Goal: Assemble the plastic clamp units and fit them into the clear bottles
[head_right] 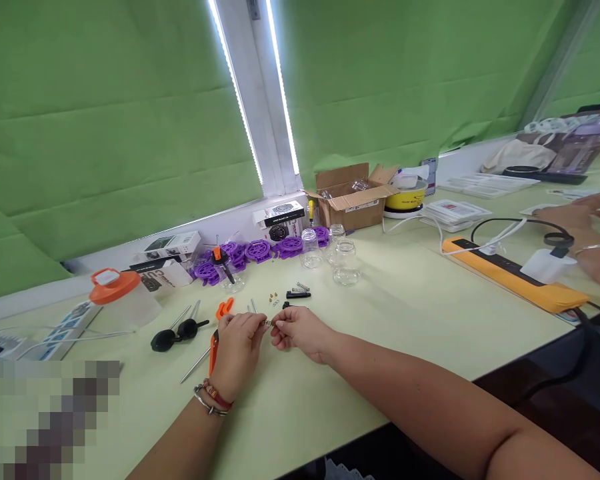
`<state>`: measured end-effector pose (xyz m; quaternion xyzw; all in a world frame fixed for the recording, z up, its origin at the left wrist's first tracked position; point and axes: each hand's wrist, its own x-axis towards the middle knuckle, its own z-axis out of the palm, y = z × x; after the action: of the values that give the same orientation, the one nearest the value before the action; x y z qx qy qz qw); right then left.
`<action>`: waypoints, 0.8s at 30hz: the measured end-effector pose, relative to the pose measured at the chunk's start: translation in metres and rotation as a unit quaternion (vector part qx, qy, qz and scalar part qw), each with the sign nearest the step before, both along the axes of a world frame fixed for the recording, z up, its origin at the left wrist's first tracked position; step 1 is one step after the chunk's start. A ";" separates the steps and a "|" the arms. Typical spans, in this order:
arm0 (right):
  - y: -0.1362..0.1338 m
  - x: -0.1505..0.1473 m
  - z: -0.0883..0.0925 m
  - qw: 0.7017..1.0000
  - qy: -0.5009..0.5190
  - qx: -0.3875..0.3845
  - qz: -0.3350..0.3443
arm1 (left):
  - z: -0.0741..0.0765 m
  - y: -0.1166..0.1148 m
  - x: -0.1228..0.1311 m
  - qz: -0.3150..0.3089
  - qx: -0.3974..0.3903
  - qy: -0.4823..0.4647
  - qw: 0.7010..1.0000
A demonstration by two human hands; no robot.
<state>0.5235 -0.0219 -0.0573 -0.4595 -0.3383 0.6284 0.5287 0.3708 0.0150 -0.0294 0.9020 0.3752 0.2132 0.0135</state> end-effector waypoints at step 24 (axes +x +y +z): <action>0.063 0.082 0.018 0.858 -0.490 0.088 -0.126 | 0.005 0.003 -0.007 0.041 0.032 -0.081 0.995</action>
<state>0.6053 0.0415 -0.0389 -0.6982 -0.5467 0.2181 0.4074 0.3637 0.0180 -0.0240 0.8656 0.4023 0.2981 0.0060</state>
